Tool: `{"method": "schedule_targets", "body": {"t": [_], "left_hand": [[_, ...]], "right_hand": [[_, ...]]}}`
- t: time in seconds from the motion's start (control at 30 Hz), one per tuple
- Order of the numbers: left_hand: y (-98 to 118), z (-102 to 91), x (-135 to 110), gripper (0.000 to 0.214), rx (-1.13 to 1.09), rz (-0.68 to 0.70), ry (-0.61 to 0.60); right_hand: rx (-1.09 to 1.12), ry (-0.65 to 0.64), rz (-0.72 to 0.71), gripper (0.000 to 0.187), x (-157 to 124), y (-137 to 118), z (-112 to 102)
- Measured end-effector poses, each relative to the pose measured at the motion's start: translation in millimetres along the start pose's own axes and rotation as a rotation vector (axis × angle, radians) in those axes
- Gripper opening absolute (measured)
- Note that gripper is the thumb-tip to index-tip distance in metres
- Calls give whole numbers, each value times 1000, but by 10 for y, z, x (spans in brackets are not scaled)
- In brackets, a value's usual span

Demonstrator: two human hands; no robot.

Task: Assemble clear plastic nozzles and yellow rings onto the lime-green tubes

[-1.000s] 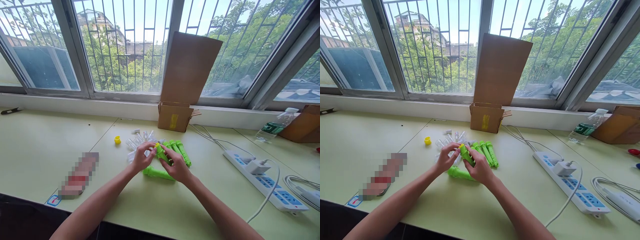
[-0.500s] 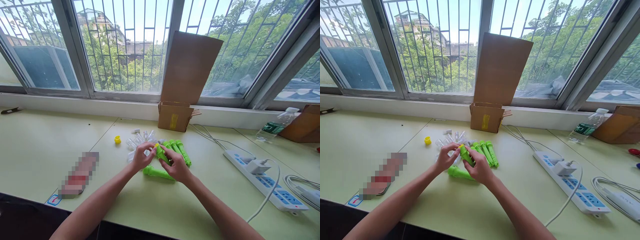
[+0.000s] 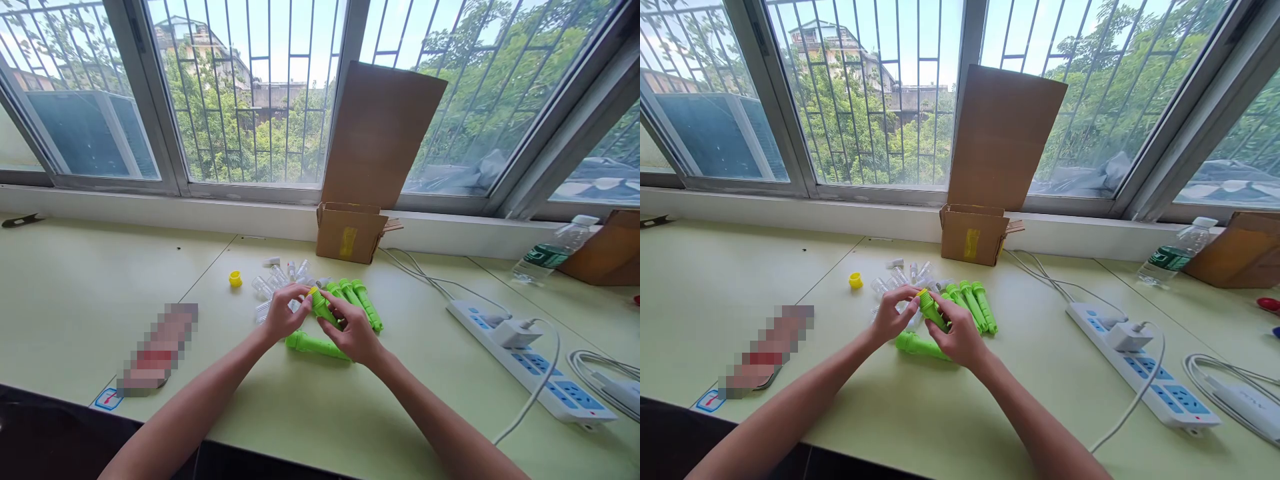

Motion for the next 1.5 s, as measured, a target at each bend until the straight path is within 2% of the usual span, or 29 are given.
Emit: {"method": "schedule_targets", "body": {"t": [0.73, 1.5], "left_hand": [[-6, 4, 4, 17, 31, 16, 15], [-31, 8, -18, 13, 44, 64, 29]], "right_hand": [[-44, -1, -62, 55, -1, 53, 8], [10, -33, -13, 55, -2, 81, 27]]}}
Point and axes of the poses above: each hand's wrist, its own x-axis towards the middle knuckle, its own z-axis out of the palm, y = z × x, the point moved 2 cm from there along x, towards the middle knuckle, and after that the axes turned 1 degree about -z, right-handed, at the moved point
